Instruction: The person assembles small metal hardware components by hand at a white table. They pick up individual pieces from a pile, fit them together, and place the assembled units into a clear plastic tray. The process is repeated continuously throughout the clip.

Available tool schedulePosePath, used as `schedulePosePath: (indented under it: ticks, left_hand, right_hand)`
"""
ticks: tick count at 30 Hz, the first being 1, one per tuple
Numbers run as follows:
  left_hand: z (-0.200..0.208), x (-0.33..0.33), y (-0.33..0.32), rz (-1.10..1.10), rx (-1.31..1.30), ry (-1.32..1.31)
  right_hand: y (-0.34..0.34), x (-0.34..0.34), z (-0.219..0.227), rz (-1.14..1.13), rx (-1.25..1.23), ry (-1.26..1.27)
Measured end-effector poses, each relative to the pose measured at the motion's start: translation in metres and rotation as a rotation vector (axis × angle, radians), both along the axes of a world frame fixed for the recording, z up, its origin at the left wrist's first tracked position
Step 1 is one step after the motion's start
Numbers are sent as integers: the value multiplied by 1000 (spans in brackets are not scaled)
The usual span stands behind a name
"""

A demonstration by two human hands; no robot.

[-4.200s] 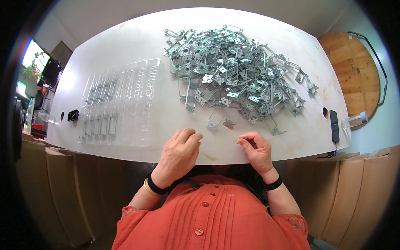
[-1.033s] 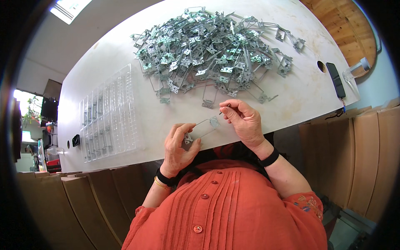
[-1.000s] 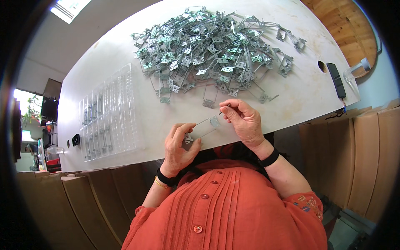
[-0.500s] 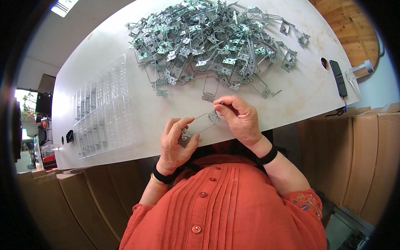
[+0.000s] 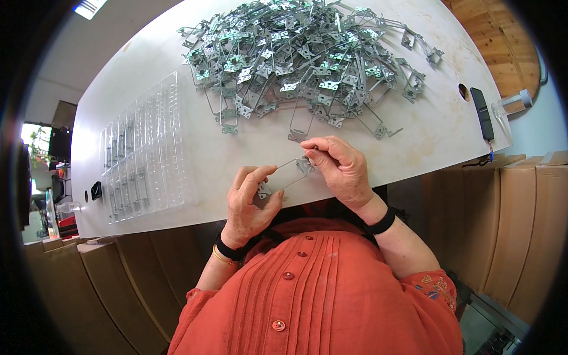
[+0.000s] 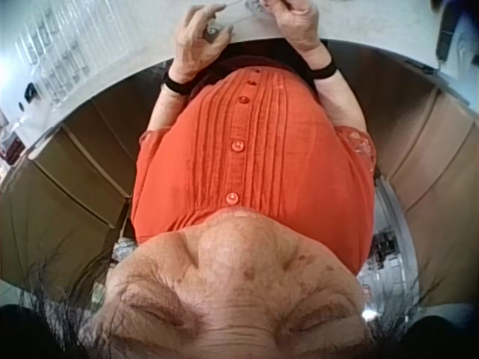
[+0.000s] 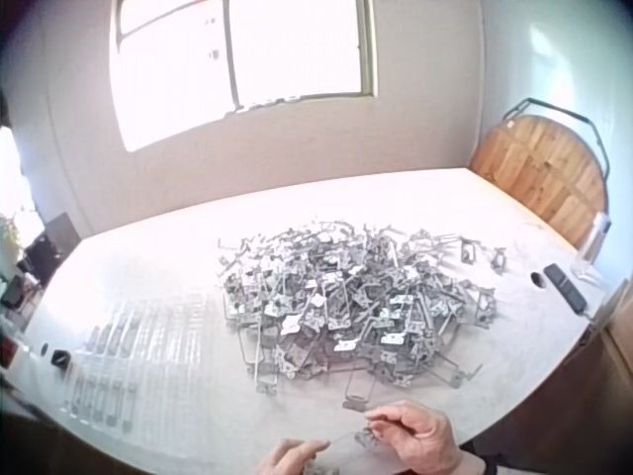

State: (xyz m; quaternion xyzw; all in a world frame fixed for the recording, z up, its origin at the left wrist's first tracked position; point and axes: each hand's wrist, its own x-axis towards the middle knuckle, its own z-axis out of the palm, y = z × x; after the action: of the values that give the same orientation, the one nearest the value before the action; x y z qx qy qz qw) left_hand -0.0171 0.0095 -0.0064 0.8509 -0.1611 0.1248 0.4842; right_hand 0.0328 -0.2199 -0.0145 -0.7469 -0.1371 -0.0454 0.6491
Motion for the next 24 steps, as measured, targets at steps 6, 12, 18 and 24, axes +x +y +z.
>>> schedulePosePath:
  ticks: [6,12,18,24]
  left_hand:
    - [1,0,0,1,0,16]
    - [1,0,0,-1,14,-4]
    - [1,0,0,-1,14,6]
    - [-1,0,0,-1,13,6]
  right_hand:
    - [-1,1,0,11,-34,-18]
    - [-2,1,-1,10,-30,-20]
    - [-2,1,-2,13,-35,-11]
    - [-1,1,3,1,-87,-72]
